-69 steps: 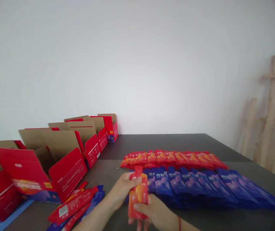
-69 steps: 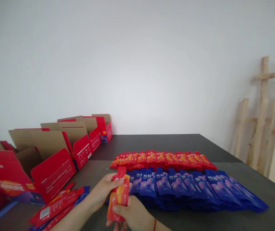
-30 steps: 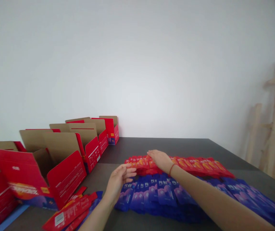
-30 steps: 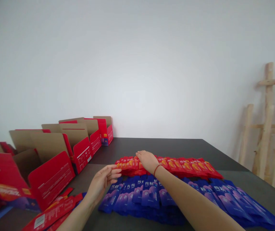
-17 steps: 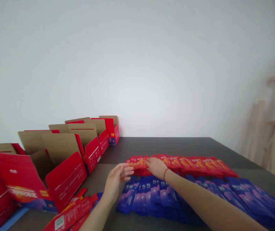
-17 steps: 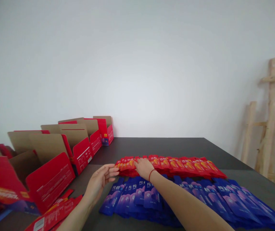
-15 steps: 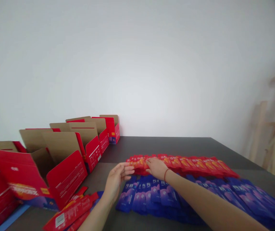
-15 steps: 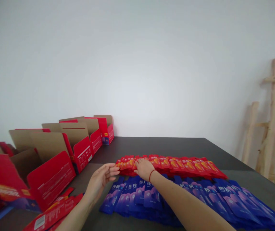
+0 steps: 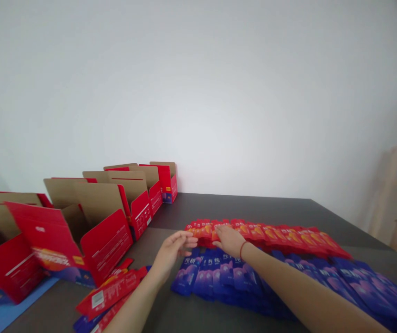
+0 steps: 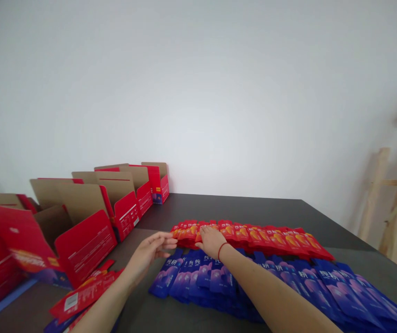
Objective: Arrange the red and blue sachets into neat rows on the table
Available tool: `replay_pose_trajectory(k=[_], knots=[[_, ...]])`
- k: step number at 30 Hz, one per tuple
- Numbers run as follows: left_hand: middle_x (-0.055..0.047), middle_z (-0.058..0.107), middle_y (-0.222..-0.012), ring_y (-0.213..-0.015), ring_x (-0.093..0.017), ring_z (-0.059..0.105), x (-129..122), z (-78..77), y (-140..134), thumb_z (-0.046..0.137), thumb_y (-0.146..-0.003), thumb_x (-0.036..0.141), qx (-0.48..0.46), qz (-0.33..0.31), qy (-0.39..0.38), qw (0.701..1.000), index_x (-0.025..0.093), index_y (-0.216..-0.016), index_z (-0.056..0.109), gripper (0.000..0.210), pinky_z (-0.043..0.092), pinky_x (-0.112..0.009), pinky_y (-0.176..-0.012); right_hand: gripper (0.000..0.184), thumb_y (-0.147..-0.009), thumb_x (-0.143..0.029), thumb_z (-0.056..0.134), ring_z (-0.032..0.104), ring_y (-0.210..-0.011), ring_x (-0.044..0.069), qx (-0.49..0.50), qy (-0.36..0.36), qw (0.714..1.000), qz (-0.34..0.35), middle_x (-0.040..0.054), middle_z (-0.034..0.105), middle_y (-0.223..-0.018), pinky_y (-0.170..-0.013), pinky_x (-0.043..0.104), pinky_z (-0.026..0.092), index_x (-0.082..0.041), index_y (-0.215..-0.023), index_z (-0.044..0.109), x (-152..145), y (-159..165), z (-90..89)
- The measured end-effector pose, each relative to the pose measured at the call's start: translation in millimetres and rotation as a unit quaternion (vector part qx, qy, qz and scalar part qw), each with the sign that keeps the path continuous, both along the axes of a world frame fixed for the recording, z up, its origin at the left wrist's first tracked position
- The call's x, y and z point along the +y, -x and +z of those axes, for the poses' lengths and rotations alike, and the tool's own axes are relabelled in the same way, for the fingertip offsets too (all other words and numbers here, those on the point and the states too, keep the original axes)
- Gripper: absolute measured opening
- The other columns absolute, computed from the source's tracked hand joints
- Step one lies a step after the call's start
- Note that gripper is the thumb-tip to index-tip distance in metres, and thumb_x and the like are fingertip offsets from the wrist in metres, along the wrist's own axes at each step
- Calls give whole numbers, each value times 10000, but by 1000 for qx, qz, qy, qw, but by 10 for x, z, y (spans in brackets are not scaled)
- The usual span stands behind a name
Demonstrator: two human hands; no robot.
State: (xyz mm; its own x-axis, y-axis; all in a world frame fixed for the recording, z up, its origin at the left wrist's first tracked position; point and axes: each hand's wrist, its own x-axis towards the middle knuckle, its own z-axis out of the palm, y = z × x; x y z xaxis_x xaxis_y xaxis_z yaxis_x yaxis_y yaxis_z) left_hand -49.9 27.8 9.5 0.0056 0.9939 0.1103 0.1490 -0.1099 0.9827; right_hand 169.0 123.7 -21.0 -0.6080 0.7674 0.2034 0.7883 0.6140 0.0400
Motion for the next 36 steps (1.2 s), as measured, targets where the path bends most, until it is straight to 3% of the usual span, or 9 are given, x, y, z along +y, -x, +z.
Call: replay_pose_trajectory(k=[3,5,9,12,16,21,27,33,36], knots=[[-103,722,-1102,-1041,-239,656,-111,61,263,446,-883,342,324,44,-24,945,198,-1018,660,291,489,-325,-871,501,-912,-321,546,487,-1278,323,9,-1,1000,9,259,536,-1347,-1085,434,347,0,-1297,555,-77,-3,55],[-144,686,-1154,-1127,-296,596,-222,66,479,530,-834,314,431,111,-3,896,183,-1027,665,269,412,-388,-980,520,-922,-305,530,458,-1302,338,16,-3,1000,21,280,500,-1371,-1105,456,323,31,-1319,521,-206,26,98],[-264,641,-1123,-1132,-414,545,-504,-9,824,542,-811,305,534,220,68,814,75,-1056,641,351,374,-536,-961,548,-932,-319,521,432,-1329,309,28,3,997,72,233,468,-1419,-1131,430,316,8,-1370,477,-701,139,143],[-286,650,-1069,-1080,-429,567,-704,-95,933,518,-840,351,588,235,100,767,41,-1063,639,400,399,-562,-910,571,-917,-337,554,416,-1342,296,68,27,989,127,184,449,-1449,-1135,429,325,-33,-1392,465,-1156,237,106],[-238,625,-1195,-1089,-395,577,-889,-222,924,422,-910,448,658,220,132,708,121,-1181,613,466,452,-536,-836,616,-897,-382,585,417,-1340,302,126,73,974,175,174,444,-1454,-1122,445,351,-53,-1402,457,-1610,326,57],[-227,537,-1344,-1104,-411,551,-991,-389,740,355,-939,468,697,265,115,656,158,-1342,527,537,431,-544,-839,650,-888,-381,591,371,-1366,310,107,180,956,205,191,402,-1469,-1141,419,313,-15,-1403,441,-1852,328,99],[-278,556,-1289,-1045,-443,564,-991,-455,380,341,-935,495,701,267,87,655,82,-1325,549,605,439,-519,-790,651,-872,-347,592,357,-1372,314,103,201,954,196,201,377,-1475,-1143,410,299,-11,-1407,435,-1888,331,-33],[-280,618,-1156,-948,-390,640,-970,-319,201,445,-901,450,664,211,101,710,27,-1260,558,566,481,-435,-744,672,-844,-342,630,421,-1332,320,86,178,957,214,211,421,-1451,-1122,386,339,-13,-1401,447,-1886,404,-327],[-233,673,-1023,-909,-346,669,-968,-252,200,477,-884,385,667,194,116,710,54,-1145,608,441,490,-398,-746,670,-847,-366,629,454,-1307,329,78,185,956,215,211,441,-1437,-1101,384,370,-18,-1394,462,-1857,382,-338]])
